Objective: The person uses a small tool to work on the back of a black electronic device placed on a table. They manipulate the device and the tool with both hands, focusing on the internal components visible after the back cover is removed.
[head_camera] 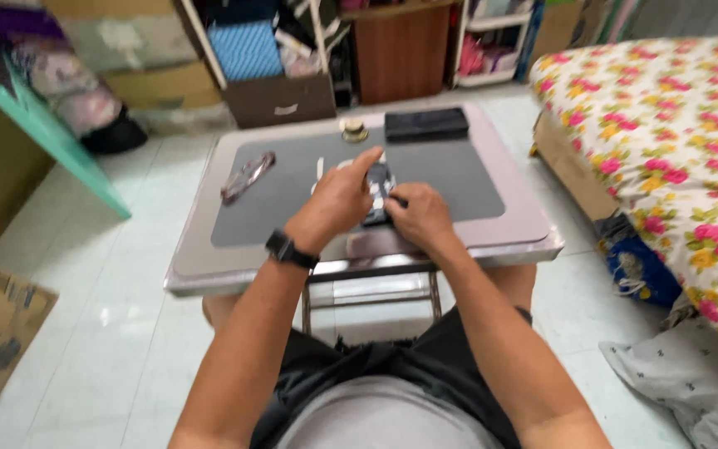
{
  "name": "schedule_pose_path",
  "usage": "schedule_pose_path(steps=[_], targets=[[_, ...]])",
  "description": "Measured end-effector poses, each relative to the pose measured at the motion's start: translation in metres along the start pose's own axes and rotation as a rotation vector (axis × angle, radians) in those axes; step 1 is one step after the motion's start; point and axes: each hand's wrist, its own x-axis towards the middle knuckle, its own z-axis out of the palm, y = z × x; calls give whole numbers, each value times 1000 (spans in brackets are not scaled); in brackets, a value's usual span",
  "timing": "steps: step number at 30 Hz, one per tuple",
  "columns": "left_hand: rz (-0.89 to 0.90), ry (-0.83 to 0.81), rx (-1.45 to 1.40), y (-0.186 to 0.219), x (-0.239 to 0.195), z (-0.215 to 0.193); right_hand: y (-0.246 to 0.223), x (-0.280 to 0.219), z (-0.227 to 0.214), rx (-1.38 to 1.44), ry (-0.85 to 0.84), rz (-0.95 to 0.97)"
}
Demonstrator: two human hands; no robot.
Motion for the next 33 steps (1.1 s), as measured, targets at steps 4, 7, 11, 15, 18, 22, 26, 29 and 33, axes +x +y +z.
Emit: schedule_pose_path(steps=[4,7,11,15,18,22,26,29,33], targets=[[82,57,-30,-18,12,9,2,-1,-2,15,2,-43],[149,116,-87,-27,16,12,4,0,0,8,5,-83],[205,257,-146,-41,25,2,-1,0,-3,-53,10,-61],[123,393,-168,-40,18,-34,-12,-1,-11,-89,-19,-1],[117,477,-166,-63,28,-21,-10,-1,-9,-95,-8,-12],[68,467,-283,-63,29,-11,-12,-1,-11,-90,-33,22],[60,493,-302,-66,36,7,-13,-2,-11,-100,-19,-7],[51,509,-259,-68,41,14,-11,-2,-10,-100,-6,-30],[54,548,-200,-73,44,21,-12,-2,-10,-90,-10,-11]])
